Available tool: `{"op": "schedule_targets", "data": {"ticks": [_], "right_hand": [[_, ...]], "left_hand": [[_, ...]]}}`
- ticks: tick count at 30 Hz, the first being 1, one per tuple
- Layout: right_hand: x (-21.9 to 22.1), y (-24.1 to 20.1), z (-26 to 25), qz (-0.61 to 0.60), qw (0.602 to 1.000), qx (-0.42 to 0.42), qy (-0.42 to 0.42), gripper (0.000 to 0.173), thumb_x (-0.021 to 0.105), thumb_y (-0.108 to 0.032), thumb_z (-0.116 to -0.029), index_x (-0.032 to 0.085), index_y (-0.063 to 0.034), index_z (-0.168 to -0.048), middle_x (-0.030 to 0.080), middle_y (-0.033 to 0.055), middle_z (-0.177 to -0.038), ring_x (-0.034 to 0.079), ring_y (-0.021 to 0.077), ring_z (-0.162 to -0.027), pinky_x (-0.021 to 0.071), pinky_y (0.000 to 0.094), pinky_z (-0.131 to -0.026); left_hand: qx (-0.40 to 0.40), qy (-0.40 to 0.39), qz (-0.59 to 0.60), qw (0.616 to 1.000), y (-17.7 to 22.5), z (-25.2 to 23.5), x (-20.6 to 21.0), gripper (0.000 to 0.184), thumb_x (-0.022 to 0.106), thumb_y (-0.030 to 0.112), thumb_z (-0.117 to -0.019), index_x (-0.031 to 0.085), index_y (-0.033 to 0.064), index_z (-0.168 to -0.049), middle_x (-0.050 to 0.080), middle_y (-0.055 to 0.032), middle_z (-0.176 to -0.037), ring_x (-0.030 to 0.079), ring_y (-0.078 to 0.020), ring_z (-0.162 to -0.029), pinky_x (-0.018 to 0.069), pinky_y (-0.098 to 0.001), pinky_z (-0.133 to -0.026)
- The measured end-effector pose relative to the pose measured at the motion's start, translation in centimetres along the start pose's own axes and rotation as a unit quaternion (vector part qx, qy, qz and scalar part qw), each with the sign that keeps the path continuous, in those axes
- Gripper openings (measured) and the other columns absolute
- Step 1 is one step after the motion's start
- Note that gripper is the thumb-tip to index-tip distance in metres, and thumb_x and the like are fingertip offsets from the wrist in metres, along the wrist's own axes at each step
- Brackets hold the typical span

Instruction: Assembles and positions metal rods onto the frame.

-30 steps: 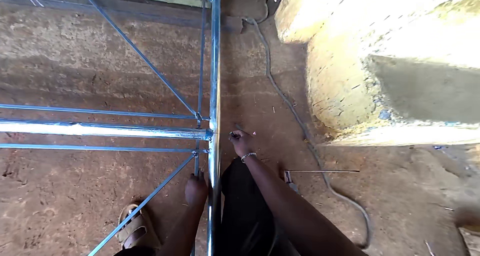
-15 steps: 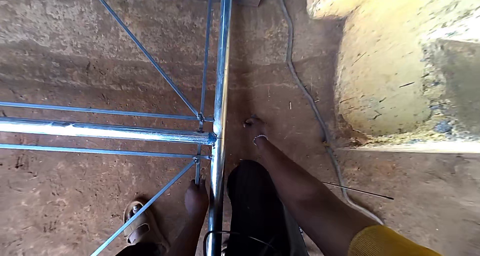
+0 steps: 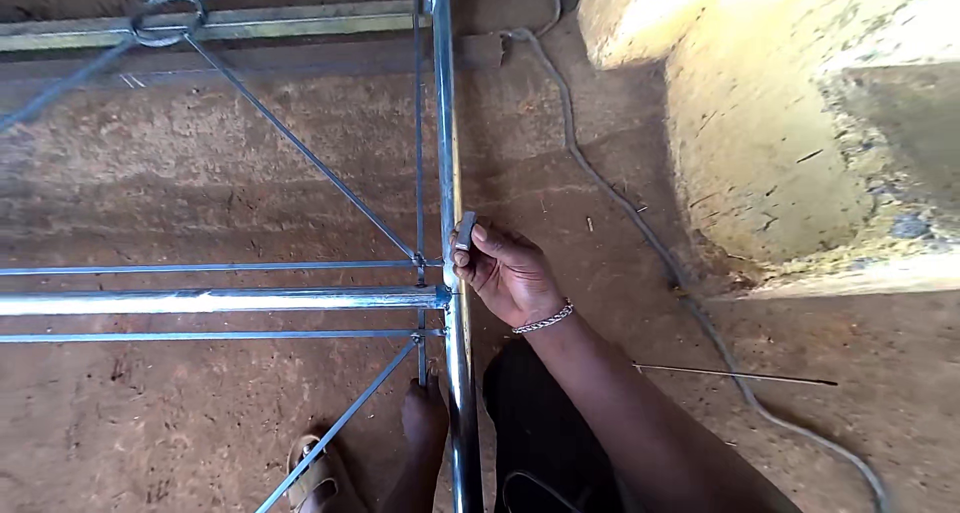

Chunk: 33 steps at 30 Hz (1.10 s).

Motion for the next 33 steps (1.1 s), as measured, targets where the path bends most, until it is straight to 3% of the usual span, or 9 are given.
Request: {"op": "schedule_targets", "data": {"ticks": [7,9,11,14,17,19,22,26,33], "right_hand": [[2.9,0.3,1.4,-0.027,0.995,0.029,-0.090,0.019,0.053,-0.009,-0.1044,0.067,-0.0031,-0.115,0.069,0.0128,-0.095,0.070,0.0159,-0.077,0.0616,0.0276,-0.072],[2.8,0.5,1.2,0.036,0.996,0.028,-0.075,0.017,0.054,-0.007,-0.1026,0.067,-0.0031,-0.113,0.069,0.0114,-0.093,0.069,0.0142,-0.074,0.0611,0.0266,-0.069],[2.1,1.0,0.8,0.196,0.979,0.036,-0.031,0.019,0.058,-0.002,-0.0990,0.064,-0.0020,-0.117,0.068,0.0089,-0.085,0.066,0.0116,-0.066,0.0592,0.0249,-0.061],[-0.2,3.2,-0.6,0.516,0.852,0.082,0.033,0.023,0.072,-0.005,-0.0945,0.066,-0.0052,-0.116,0.068,0.0068,-0.075,0.063,0.0113,-0.056,0.0548,0.0257,-0.053],[-2.5,6.0,-0.9,0.718,0.686,0.116,0.027,0.012,0.069,-0.015,-0.0943,0.076,-0.0129,-0.104,0.074,0.0035,-0.083,0.069,0.0146,-0.068,0.0585,0.0388,-0.067],[-3.2,8.0,-0.6,0.770,0.628,0.106,0.016,0.012,0.069,-0.017,-0.0930,0.077,-0.0136,-0.102,0.076,0.0056,-0.085,0.071,0.0207,-0.075,0.0566,0.0477,-0.072],[-3.6,10.9,-0.1,0.806,0.575,0.137,0.027,0.014,0.071,-0.020,-0.0928,0.074,-0.0118,-0.103,0.074,0.0105,-0.088,0.072,0.0304,-0.084,0.0545,0.0562,-0.075],[-3.5,13.5,0.4,0.828,0.533,0.155,0.079,0.012,0.068,-0.020,-0.0939,0.071,-0.0090,-0.098,0.073,0.0136,-0.091,0.071,0.0334,-0.092,0.0552,0.0549,-0.077],[-2.9,15.2,1.7,0.836,0.513,0.114,0.158,0.023,0.067,-0.025,-0.0981,0.068,-0.0021,-0.099,0.071,0.0181,-0.099,0.071,0.0360,-0.095,0.0559,0.0541,-0.080]], "left_hand": [[-0.018,-0.023,-0.037,0.999,0.7,0.7,-0.6,0.051,0.046,0.051,-0.1081,0.067,0.0045,-0.114,0.071,-0.0164,-0.096,0.071,-0.0326,-0.093,0.0561,-0.0542,-0.083],[-0.015,-0.026,-0.038,0.999,1.0,0.8,-0.7,0.050,0.046,0.050,-0.1084,0.067,0.0045,-0.113,0.071,-0.0165,-0.096,0.071,-0.0325,-0.093,0.0562,-0.0539,-0.082],[-0.017,-0.032,-0.043,0.998,1.0,1.0,-0.8,0.051,0.045,0.050,-0.1086,0.067,0.0044,-0.113,0.071,-0.0170,-0.096,0.071,-0.0334,-0.094,0.0560,-0.0548,-0.082],[-0.022,-0.037,-0.049,0.998,1.0,1.1,-0.9,0.051,0.044,0.051,-0.1085,0.067,0.0053,-0.116,0.072,-0.0184,-0.101,0.071,-0.0356,-0.099,0.0554,-0.0575,-0.085],[-0.027,-0.041,-0.050,0.998,1.0,1.3,-1.0,0.053,0.044,0.054,-0.1077,0.066,0.0065,-0.117,0.072,-0.0182,-0.102,0.070,-0.0360,-0.100,0.0554,-0.0574,-0.085],[-0.033,-0.043,-0.052,0.997,1.1,1.3,-1.1,0.053,0.044,0.055,-0.1071,0.066,0.0079,-0.118,0.072,-0.0168,-0.103,0.071,-0.0342,-0.101,0.0556,-0.0562,-0.086],[-0.039,-0.046,-0.040,0.997,0.9,1.2,-1.1,0.054,0.045,0.057,-0.1064,0.066,0.0088,-0.119,0.072,-0.0162,-0.103,0.071,-0.0343,-0.102,0.0555,-0.0570,-0.086],[-0.044,-0.052,-0.039,0.997,0.9,1.2,-1.1,0.054,0.042,0.058,-0.1067,0.066,0.0099,-0.117,0.072,-0.0162,-0.103,0.071,-0.0351,-0.101,0.0559,-0.0582,-0.084],[-0.033,-0.057,-0.037,0.997,0.7,1.3,-1.1,0.049,0.042,0.053,-0.1082,0.065,0.0109,-0.117,0.072,-0.0155,-0.101,0.071,-0.0358,-0.099,0.0558,-0.0593,-0.080]]}}
Point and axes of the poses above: each hand's wrist, its own z-axis away from the middle knuckle, its own x-axis out of the palm, y = z × x, the point moved 2 cm from there along -z, towards the middle knuckle
